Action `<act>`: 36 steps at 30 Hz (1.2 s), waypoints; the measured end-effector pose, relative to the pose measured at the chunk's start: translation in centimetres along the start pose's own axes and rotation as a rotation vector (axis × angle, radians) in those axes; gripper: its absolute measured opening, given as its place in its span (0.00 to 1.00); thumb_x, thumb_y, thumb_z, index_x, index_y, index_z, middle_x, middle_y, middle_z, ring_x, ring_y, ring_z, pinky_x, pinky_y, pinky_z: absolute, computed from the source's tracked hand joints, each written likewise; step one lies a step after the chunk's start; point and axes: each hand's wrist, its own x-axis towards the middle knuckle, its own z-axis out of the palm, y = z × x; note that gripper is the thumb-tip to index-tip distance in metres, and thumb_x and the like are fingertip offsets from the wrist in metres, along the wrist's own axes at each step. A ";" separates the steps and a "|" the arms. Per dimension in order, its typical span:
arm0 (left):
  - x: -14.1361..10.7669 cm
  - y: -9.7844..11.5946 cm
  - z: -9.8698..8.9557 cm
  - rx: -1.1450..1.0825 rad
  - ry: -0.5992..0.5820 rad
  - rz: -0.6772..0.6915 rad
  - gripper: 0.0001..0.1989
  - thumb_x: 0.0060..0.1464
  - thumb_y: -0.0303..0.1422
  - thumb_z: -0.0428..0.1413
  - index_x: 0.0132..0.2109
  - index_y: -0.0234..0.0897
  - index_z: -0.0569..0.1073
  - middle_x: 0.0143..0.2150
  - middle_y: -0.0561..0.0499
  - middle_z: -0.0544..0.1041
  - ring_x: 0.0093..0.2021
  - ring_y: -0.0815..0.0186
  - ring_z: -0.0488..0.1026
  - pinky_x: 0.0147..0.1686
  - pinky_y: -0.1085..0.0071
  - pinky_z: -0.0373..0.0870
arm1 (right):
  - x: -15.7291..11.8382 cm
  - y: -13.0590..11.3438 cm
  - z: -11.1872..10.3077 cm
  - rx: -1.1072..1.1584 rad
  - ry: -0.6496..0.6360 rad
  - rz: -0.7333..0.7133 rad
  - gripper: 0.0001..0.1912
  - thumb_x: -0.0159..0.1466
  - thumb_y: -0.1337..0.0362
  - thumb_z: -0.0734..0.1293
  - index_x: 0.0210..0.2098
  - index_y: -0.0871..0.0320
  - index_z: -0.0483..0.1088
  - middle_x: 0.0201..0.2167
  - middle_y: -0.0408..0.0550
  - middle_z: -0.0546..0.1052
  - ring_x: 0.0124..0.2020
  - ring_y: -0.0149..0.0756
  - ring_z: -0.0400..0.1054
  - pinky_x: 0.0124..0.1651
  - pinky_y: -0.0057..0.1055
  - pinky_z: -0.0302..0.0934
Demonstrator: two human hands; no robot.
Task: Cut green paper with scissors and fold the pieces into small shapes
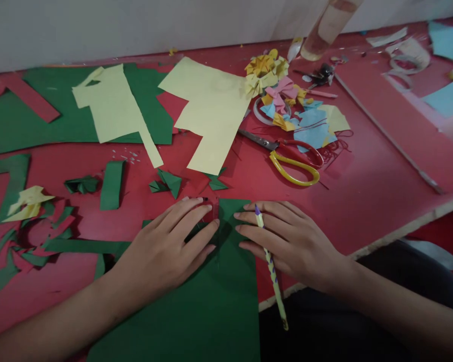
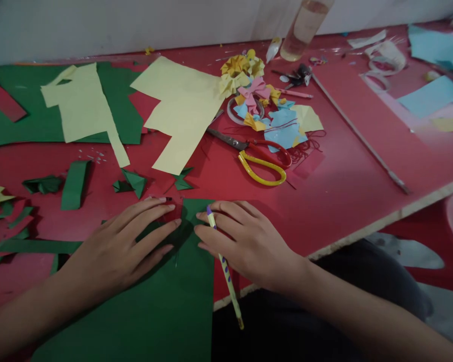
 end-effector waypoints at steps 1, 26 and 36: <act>0.0 0.0 0.0 0.001 0.003 0.001 0.14 0.65 0.30 0.55 0.54 0.29 0.76 0.55 0.35 0.78 0.58 0.43 0.75 0.53 0.46 0.79 | 0.0 0.0 0.0 0.002 -0.001 -0.001 0.08 0.69 0.65 0.69 0.46 0.60 0.76 0.45 0.53 0.83 0.50 0.47 0.76 0.49 0.42 0.70; 0.1 0.1 -0.1 0.003 0.033 0.002 0.14 0.65 0.32 0.56 0.50 0.24 0.77 0.54 0.35 0.80 0.55 0.44 0.77 0.51 0.48 0.80 | 0.0 -0.1 0.1 -0.012 0.002 0.014 0.09 0.69 0.64 0.69 0.48 0.60 0.72 0.48 0.52 0.83 0.50 0.47 0.75 0.50 0.41 0.69; 0.1 0.0 -0.2 0.005 0.031 -0.005 0.15 0.65 0.33 0.55 0.51 0.24 0.77 0.54 0.35 0.80 0.56 0.44 0.77 0.52 0.48 0.79 | 0.0 0.0 0.2 0.012 0.003 0.018 0.09 0.69 0.64 0.69 0.47 0.60 0.71 0.48 0.53 0.82 0.49 0.48 0.76 0.48 0.43 0.71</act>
